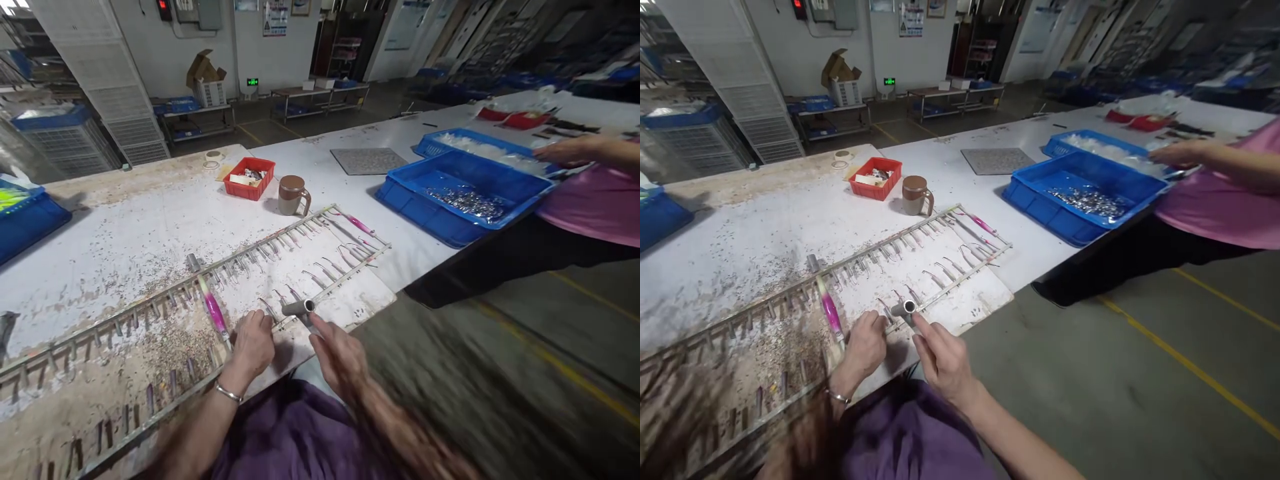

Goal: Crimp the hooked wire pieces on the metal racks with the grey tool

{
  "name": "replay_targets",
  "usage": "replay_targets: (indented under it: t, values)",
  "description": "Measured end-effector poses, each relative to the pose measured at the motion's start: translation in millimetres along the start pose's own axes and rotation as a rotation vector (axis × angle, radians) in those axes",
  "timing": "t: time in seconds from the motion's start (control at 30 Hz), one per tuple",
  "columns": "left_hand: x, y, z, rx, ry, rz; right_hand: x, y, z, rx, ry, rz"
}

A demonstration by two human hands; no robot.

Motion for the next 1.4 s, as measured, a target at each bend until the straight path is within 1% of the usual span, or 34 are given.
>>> replay_targets:
  t: [0.07,0.13,0.17,0.23,0.3,0.33,0.37,0.43,0.5,0.53,0.57,0.63,0.7,0.73,0.8,0.9,0.93,1.0,1.07,1.1,1.2,1.27,1.3,1.4]
  values:
    - [0.8,0,0,0.012,-0.012,-0.012,4,0,-3,-0.034,0.052,-0.048]
    - [2.6,0,0,0.03,-0.025,-0.024,6,0,-3,-0.032,0.133,-0.074]
    - [3.6,0,0,0.035,-0.03,-0.024,4,0,-3,-0.021,0.144,-0.064]
    - [5.5,1,0,0.033,-0.033,-0.015,-2,0,0,0.0,0.098,-0.013]
    - [6.3,2,0,0.021,-0.025,-0.006,-6,-1,2,-0.01,0.016,0.021]
    - [6.1,2,-1,0.015,-0.019,-0.007,-6,-1,1,-0.022,-0.004,0.017]
    - [5.5,2,-1,0.012,-0.015,-0.012,-4,-1,0,-0.042,-0.003,-0.001]
    - [3.7,2,-1,0.017,-0.014,-0.031,1,-1,-3,-0.082,0.045,-0.06]
    - [2.1,1,-2,0.029,-0.013,-0.043,3,-1,-5,-0.076,0.119,-0.091]
    - [1.8,1,-2,0.029,-0.012,-0.042,3,0,-5,-0.056,0.134,-0.083]
    - [1.9,0,-2,0.026,-0.014,-0.037,1,1,-4,-0.032,0.13,-0.062]
    - [3.0,1,-1,0.012,-0.024,-0.02,-3,3,-2,-0.007,0.078,-0.011]
    - [4.7,1,-1,0.005,-0.039,-0.015,-4,4,-2,-0.031,0.01,0.004]
    - [5.7,2,-1,0.013,-0.042,-0.018,-3,4,-3,-0.049,0.001,-0.011]
    - [7.1,2,-1,0.025,-0.044,-0.025,1,4,-7,-0.073,0.034,-0.06]
    - [7.9,3,-1,0.027,-0.048,-0.016,2,1,-10,-0.021,0.105,-0.06]
    - [7.9,3,-1,0.025,-0.052,-0.013,0,0,-9,0.007,0.098,-0.03]
    - [7.9,3,-1,0.024,-0.063,-0.014,-5,-1,-7,0.033,0.04,0.022]
    - [7.9,3,-2,0.023,-0.069,-0.016,-5,-1,-6,0.02,-0.016,0.024]
    - [8.1,3,-2,0.024,-0.065,-0.016,-4,-1,-6,0.004,-0.013,0.002]
    - [8.7,4,-1,0.029,-0.041,-0.023,4,-1,-10,-0.027,0.099,-0.069]
    - [8.4,4,-1,0.025,-0.035,-0.028,4,-1,-10,-0.014,0.143,-0.045]
    - [7.8,4,-1,0.019,-0.038,-0.03,2,-1,-9,-0.001,0.132,-0.016]
    - [4.6,3,-1,0.003,-0.048,-0.034,-2,-1,-5,0.019,0.043,0.042]
Point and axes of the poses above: each hand's wrist, its own z-axis towards the middle knuckle, its own x-axis out of the palm, y = z × x, the point moved 2 cm from there along z, towards the middle knuckle, and after that the axes turned 4 degrees about x, right-handed, at the moved point
